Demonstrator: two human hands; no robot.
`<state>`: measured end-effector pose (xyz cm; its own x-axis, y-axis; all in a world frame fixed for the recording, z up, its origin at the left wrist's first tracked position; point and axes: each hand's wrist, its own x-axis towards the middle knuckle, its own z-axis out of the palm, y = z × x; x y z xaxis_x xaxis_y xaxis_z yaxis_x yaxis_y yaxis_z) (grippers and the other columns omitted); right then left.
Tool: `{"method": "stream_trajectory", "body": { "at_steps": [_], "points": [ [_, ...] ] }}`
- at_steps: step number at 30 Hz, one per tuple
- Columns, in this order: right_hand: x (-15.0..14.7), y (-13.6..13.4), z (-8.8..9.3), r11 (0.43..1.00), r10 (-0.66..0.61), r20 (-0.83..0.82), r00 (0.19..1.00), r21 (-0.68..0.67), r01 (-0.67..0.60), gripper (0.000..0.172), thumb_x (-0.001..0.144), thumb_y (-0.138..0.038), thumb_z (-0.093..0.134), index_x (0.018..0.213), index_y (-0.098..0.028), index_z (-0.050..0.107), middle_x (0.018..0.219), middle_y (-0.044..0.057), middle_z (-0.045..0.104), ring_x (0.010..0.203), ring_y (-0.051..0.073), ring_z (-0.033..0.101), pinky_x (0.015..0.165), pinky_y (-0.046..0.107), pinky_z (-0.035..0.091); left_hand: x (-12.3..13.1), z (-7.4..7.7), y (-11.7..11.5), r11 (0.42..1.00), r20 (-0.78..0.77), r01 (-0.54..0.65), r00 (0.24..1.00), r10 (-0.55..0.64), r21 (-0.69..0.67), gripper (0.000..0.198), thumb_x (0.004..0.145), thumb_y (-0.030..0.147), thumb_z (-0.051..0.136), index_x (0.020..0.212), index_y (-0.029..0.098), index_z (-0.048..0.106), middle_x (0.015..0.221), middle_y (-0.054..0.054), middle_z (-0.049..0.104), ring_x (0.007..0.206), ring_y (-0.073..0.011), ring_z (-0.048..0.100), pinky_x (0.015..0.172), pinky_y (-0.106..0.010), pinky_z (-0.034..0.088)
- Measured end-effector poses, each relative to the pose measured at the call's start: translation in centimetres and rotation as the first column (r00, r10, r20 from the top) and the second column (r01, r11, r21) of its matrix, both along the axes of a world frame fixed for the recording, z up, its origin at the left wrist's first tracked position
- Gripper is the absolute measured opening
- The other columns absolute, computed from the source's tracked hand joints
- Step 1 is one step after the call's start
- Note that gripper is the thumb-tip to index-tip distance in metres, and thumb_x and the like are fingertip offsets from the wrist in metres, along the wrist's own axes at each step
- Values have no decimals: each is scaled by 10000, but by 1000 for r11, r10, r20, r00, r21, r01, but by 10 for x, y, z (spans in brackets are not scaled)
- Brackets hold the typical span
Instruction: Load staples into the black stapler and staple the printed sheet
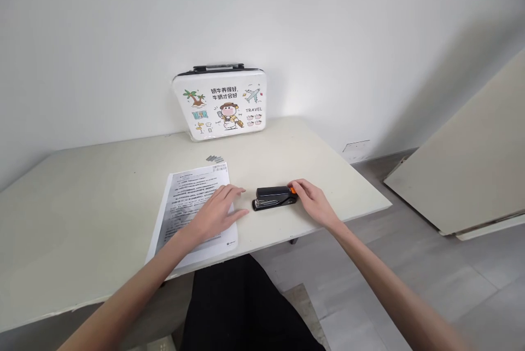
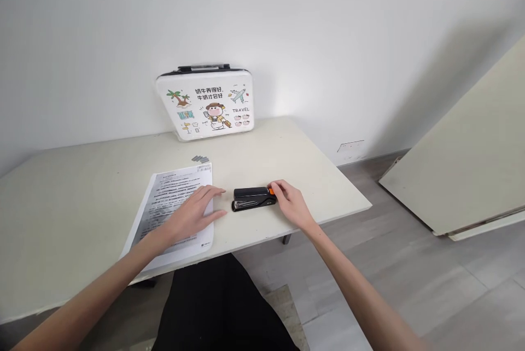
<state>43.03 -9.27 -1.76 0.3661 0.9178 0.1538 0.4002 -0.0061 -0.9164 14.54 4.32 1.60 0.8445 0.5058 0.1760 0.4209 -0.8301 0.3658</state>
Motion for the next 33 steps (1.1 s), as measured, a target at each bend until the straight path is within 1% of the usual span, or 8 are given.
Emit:
{"method": "stream_trajectory", "body": {
  "at_steps": [3,7,10,12,18,23,29,33],
  "points": [
    [-3,-1,4,999,3,57,998,-34,-1,491,1029,-627,402,1031,-240,705,1042,60,750,988,249,657,891,350,495,-19,-10,1,997,2,-21,1000,21,69,463,1053,528,508,1430,260,520,1471,-98,579,1422,-314,485,1185,-502,396],
    [-5,-1,6,998,-9,98,995,-55,14,509,1026,-638,388,1009,-238,704,989,55,739,942,247,649,867,342,494,-36,-22,0,997,-40,-45,998,47,67,500,1080,534,432,1498,263,477,1625,-86,460,1554,-307,332,1270,-522,293],
    [-5,-1,5,998,-3,115,993,-68,11,521,1030,-636,374,1021,-238,710,990,55,735,948,248,644,865,340,491,-48,-27,1,996,-48,-62,997,66,70,511,1087,530,411,1521,267,464,1639,-75,451,1559,-293,335,1284,-514,278],
    [-5,-1,4,997,2,124,992,-71,7,534,1035,-634,360,1058,-238,718,1015,57,738,978,252,645,880,342,488,-55,-26,2,994,-45,-65,997,69,83,518,1079,537,425,1523,273,469,1632,-70,464,1553,-293,350,1282,-512,285],
    [-6,-2,4,997,28,109,994,-80,-19,564,1048,-627,334,1134,-237,732,1095,65,751,1055,262,650,948,361,474,-65,-16,5,992,-48,-79,995,84,98,523,1055,531,479,1503,263,481,1570,-87,528,1493,-313,436,1233,-526,362],
    [-6,-2,5,997,20,110,994,-79,-11,563,1048,-626,339,1136,-233,733,1108,66,758,1054,261,656,958,362,481,-48,-11,-3,994,30,-32,999,28,108,416,1063,465,498,1422,259,537,1455,-84,603,1401,-281,517,1190,-483,412],
    [-4,1,-1,998,38,182,983,-47,-30,540,1055,-613,305,1092,-236,691,1071,79,744,1017,260,655,934,361,489,-7,-4,-16,1000,112,21,993,-23,20,317,1045,421,541,1309,263,614,1342,-62,668,1293,-266,588,1117,-458,473],
    [-6,2,-3,999,34,232,972,-22,-30,520,1057,-603,279,1055,-243,655,1036,90,727,988,264,651,935,377,490,21,-8,-19,1000,160,13,987,-10,-14,265,1023,417,579,1216,252,655,1272,-56,704,1237,-274,612,1082,-463,489]
  ]
}}
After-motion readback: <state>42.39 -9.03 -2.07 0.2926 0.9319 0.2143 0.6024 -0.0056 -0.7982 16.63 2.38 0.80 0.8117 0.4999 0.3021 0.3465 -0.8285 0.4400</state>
